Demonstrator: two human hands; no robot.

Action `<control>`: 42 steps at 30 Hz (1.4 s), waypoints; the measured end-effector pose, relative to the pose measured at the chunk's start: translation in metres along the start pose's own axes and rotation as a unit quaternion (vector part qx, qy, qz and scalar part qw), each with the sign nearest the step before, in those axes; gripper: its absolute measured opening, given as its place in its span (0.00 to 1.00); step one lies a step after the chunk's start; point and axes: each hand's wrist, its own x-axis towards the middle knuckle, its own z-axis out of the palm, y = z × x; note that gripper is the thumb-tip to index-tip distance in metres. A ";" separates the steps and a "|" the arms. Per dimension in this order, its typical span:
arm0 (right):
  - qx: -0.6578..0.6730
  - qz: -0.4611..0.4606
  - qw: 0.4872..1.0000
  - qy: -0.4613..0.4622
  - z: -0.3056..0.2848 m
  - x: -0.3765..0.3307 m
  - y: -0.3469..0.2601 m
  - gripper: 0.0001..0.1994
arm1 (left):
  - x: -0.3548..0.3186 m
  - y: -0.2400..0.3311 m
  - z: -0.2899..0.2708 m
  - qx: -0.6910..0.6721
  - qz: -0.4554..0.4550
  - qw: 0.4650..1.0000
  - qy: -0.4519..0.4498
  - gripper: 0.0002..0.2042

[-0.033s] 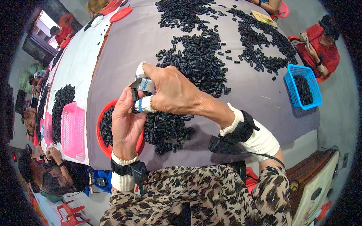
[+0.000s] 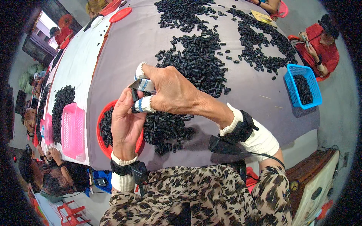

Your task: Sorting small black plastic or rubber components on a workbench.

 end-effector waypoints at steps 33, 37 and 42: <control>-0.066 -0.095 0.993 -0.003 0.013 0.002 0.018 0.13 | -0.002 0.007 -0.003 0.162 -0.015 0.983 0.082 0.11; -0.061 -0.052 0.996 -0.029 0.014 0.003 0.014 0.14 | -0.005 0.006 -0.002 0.170 -0.007 0.981 0.093 0.12; -0.043 -0.075 0.996 -0.016 0.024 0.010 0.017 0.15 | -0.009 0.016 -0.016 0.177 0.019 0.978 0.107 0.12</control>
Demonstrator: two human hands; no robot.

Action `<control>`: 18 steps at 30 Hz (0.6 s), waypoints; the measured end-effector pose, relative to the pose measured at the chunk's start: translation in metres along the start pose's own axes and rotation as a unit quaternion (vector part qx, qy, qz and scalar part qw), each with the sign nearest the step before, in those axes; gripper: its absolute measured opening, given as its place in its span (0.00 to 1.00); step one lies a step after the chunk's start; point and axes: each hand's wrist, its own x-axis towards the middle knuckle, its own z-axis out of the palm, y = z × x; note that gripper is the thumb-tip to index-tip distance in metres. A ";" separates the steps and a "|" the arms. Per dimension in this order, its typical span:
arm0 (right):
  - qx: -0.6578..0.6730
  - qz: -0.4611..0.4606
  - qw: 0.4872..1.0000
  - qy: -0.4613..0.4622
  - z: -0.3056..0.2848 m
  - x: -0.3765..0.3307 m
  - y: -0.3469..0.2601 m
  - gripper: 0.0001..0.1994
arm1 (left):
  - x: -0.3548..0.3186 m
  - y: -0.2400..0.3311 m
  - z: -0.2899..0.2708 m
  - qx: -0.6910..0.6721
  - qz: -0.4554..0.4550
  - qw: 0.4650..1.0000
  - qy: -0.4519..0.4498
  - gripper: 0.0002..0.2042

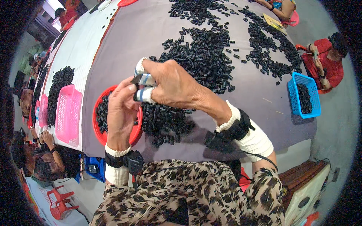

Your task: Sorting small black plastic or rubber components on a workbench.

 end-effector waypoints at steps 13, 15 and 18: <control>-0.029 0.123 0.992 0.007 -0.033 -0.021 0.035 0.11 | -0.010 0.009 -0.103 0.298 0.172 0.909 0.235 0.14; -0.045 0.143 0.989 0.009 -0.031 -0.024 0.046 0.10 | -0.005 -0.004 -0.081 0.363 0.140 0.911 0.137 0.11; -0.027 0.182 0.983 0.016 -0.026 -0.024 0.053 0.09 | 0.003 -0.037 -0.054 0.502 0.087 0.860 0.016 0.09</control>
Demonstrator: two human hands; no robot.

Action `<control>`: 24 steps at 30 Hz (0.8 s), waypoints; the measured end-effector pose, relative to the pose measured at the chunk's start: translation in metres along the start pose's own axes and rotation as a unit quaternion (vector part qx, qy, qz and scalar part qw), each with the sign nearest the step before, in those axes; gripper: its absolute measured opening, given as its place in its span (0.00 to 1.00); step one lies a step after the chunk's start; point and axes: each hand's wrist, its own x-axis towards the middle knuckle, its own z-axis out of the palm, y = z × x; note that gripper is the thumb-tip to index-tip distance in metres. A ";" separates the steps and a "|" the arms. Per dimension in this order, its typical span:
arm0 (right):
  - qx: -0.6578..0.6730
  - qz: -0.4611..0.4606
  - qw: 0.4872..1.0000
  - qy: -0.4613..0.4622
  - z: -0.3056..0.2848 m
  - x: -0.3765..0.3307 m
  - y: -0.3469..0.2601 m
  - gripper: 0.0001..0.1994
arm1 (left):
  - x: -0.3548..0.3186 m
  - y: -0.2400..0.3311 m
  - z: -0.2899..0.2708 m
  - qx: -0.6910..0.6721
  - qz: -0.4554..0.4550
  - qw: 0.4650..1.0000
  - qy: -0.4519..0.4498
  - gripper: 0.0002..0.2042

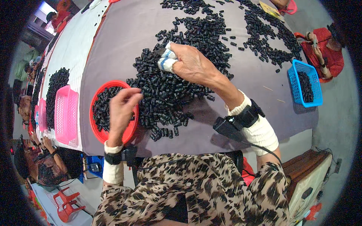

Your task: Sorting small black plastic or rubber components on a workbench.

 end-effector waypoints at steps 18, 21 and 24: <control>0.082 0.017 0.996 -0.044 -0.001 -0.021 0.002 0.08 | 0.014 0.042 0.021 0.000 0.041 0.998 -0.038 0.07; 0.125 0.006 0.991 -0.044 0.000 -0.020 -0.025 0.07 | 0.012 0.064 0.006 -0.003 0.079 0.997 -0.027 0.08; 0.119 -0.024 0.991 -0.053 0.004 -0.016 -0.040 0.08 | 0.008 0.078 -0.006 -0.025 0.119 0.993 0.001 0.08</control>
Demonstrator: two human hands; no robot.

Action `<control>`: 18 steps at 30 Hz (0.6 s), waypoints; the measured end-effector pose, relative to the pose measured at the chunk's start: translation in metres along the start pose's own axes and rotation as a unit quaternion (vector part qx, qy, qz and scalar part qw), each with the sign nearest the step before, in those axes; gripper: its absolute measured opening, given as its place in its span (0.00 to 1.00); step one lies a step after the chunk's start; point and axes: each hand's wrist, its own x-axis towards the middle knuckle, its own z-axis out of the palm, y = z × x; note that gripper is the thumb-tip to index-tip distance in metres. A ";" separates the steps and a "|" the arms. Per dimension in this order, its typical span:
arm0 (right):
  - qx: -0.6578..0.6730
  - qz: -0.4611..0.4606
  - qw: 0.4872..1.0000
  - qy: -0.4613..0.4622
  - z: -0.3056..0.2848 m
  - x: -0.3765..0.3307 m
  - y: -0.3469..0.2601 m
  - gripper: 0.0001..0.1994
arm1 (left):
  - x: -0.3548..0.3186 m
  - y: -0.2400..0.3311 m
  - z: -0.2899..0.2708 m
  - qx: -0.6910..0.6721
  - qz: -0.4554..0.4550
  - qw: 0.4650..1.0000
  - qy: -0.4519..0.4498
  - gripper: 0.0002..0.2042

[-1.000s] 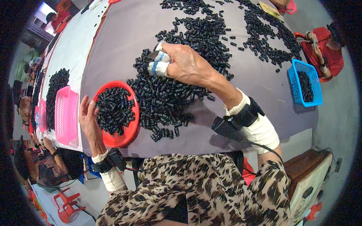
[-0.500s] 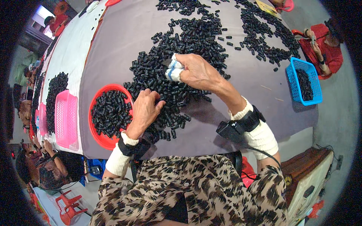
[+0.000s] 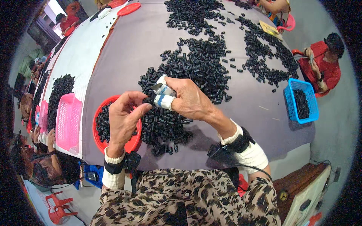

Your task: Sorting small black plastic or rubber components on a workbench.

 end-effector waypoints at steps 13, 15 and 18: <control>-0.009 -0.084 0.996 0.035 0.017 0.005 -0.040 0.11 | 0.002 0.003 -0.018 -0.540 -0.045 0.839 -0.046 0.12; 0.006 -0.089 0.994 0.056 0.017 0.006 -0.039 0.12 | 0.002 0.003 -0.017 -0.542 -0.048 0.837 -0.052 0.11; 0.023 -0.083 0.994 0.071 0.018 0.009 -0.040 0.12 | -0.001 0.004 -0.017 -0.537 -0.054 0.842 -0.024 0.09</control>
